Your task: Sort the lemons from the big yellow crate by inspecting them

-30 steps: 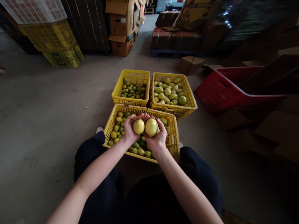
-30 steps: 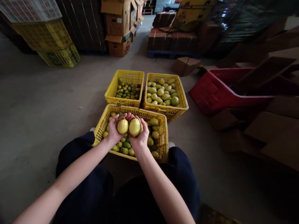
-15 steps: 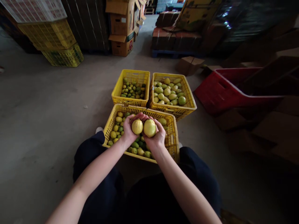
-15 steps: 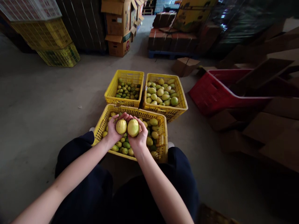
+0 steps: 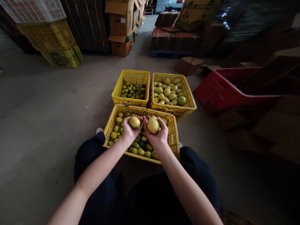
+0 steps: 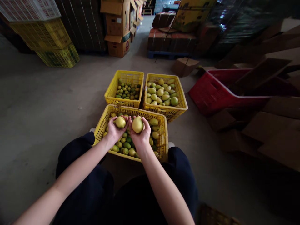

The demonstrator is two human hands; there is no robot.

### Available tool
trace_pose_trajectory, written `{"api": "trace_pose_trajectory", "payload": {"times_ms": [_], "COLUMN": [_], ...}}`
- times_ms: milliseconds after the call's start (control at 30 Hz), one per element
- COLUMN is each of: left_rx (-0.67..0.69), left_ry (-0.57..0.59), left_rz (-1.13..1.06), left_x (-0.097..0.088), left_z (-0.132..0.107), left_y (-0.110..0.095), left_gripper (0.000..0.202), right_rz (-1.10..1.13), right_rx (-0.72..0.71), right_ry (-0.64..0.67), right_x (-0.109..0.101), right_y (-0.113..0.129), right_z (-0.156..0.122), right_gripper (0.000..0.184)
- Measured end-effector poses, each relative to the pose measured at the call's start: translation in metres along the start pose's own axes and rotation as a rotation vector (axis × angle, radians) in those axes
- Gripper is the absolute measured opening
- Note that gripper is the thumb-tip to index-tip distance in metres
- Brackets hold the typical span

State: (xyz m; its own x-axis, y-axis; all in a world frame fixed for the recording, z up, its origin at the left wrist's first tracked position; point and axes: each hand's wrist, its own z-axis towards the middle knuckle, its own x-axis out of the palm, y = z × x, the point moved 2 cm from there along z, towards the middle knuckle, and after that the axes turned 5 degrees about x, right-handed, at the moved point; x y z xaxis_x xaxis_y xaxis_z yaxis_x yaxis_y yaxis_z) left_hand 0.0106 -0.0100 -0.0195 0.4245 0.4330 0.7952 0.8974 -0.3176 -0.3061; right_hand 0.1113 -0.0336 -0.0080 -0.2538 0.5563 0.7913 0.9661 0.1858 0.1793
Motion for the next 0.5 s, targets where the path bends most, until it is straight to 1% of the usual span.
{"api": "trace_pose_trajectory", "payload": {"times_ms": [167,300,500], "left_rx": [-0.066,-0.133,-0.071], "left_ry": [0.053,0.098,0.111], "left_rz": [-0.01,0.045,0.124], "left_x": [0.008,0.011,0.015], "left_z": [-0.002,-0.003,-0.008], "left_y": [-0.005,-0.012,-0.019], "left_gripper": [0.012,0.016,0.026], "right_rz": [-0.002,-0.021,-0.013], "right_rx": [-0.014,-0.055,-0.049], "right_ry": [0.003,0.022,0.036], "right_x": [0.002,0.005,0.007], "right_y": [0.012,0.021,0.02], "right_z": [-0.002,-0.006,-0.009], "right_gripper": [0.014,0.014,0.015]}}
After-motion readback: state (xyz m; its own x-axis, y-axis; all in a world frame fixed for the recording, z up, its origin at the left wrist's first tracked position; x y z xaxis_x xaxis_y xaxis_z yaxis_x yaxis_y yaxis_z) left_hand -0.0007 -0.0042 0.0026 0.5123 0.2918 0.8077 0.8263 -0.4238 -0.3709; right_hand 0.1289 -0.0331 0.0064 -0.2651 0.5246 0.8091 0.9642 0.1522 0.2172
